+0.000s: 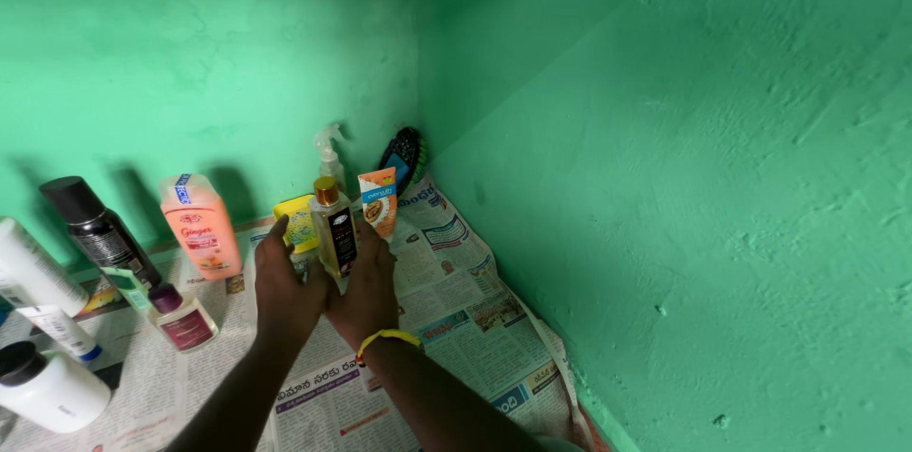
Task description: The person moves several toiletry bottles on a newspaper-lined shelf, picks up a bottle of shampoo, and places it on a shelf above containing folded clothes. They then rearrange tubes of face wash and bottles across both shelves by hand.
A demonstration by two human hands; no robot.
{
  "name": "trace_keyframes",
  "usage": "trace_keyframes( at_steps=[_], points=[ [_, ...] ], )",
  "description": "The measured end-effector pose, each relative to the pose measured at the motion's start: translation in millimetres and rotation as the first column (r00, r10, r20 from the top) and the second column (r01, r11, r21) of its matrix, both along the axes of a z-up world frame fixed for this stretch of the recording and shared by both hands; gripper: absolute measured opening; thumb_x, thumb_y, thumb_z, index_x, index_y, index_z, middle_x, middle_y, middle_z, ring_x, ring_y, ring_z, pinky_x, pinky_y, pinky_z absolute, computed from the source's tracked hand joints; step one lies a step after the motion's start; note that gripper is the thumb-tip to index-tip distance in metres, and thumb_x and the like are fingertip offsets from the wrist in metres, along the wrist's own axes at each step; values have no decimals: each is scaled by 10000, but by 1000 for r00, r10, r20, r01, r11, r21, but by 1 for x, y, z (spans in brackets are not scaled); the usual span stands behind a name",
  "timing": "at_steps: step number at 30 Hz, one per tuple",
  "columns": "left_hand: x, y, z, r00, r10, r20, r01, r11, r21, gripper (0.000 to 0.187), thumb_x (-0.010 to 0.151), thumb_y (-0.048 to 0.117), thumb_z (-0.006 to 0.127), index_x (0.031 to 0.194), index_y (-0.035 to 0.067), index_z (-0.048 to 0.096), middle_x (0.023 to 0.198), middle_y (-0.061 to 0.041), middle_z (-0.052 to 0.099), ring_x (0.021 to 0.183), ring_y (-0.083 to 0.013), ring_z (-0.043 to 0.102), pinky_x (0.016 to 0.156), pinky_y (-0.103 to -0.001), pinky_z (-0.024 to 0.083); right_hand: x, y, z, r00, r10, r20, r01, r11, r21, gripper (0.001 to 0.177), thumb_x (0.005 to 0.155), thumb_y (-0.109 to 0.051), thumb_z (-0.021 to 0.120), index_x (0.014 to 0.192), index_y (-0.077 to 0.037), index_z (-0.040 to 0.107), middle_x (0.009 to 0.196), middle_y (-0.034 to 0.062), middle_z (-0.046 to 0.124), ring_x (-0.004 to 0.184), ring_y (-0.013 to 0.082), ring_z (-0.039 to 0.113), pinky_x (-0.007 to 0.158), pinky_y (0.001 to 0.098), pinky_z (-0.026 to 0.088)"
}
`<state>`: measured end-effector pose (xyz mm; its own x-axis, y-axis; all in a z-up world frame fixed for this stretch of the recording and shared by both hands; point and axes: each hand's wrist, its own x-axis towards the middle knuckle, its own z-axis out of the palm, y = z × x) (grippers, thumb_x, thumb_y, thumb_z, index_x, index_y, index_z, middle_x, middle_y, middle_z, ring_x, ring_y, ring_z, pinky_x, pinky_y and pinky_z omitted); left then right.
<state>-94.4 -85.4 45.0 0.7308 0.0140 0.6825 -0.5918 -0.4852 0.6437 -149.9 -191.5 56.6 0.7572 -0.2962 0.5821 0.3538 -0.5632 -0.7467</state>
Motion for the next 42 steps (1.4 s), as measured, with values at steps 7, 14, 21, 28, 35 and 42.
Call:
trace_keyframes(
  at_steps=[7,14,21,28,35,42],
  points=[
    [45,-2,-2,956,-165,-243,155,986,-59,625,905,105,621,1503,60,445,1448,-181,584,1344,-325,553,1064,-420,469,23,-4,-14,997,-8,-72,11,999,40,904,769,-78,799,1522,-46,300,1390,234,486,1264,445,507,1028,508,473],
    [41,-8,9,952,-167,-257,150,985,-85,625,876,157,701,1443,39,466,1317,-170,655,1223,-283,661,967,-395,556,50,-1,-23,994,-85,-73,91,993,70,452,837,-153,749,1235,-86,543,1177,154,593,1086,378,629,911,490,536],
    [41,15,-7,997,-34,-70,34,999,-3,564,855,114,716,1363,0,500,1251,-235,631,1114,-345,687,926,-439,557,44,29,-28,992,-52,117,48,998,32,395,837,-183,766,1121,-66,519,1109,184,603,1064,433,595,844,517,527],
    [14,45,-17,997,77,20,-77,997,-1,596,872,61,603,1446,-10,462,1274,-281,617,1196,-451,604,1008,-515,479,19,64,-26,1000,-5,-28,7,997,77,572,855,-259,764,1314,-70,480,1152,256,551,1044,472,586,871,538,497],
    [-15,51,-4,975,170,-140,-180,982,-62,668,877,99,619,1496,-18,397,1311,-306,591,1196,-451,603,1009,-497,480,41,75,-64,993,101,68,-95,992,-77,532,881,-271,746,1343,-89,556,1151,220,667,1105,452,613,920,565,484],
    [-28,54,8,946,149,-288,-184,978,-100,625,829,130,674,1414,20,483,1240,-232,663,1124,-381,671,981,-467,517,54,71,-75,990,140,19,-138,985,-104,489,822,-235,758,1254,-89,579,1103,188,692,1056,433,647,910,550,500]
  ],
)
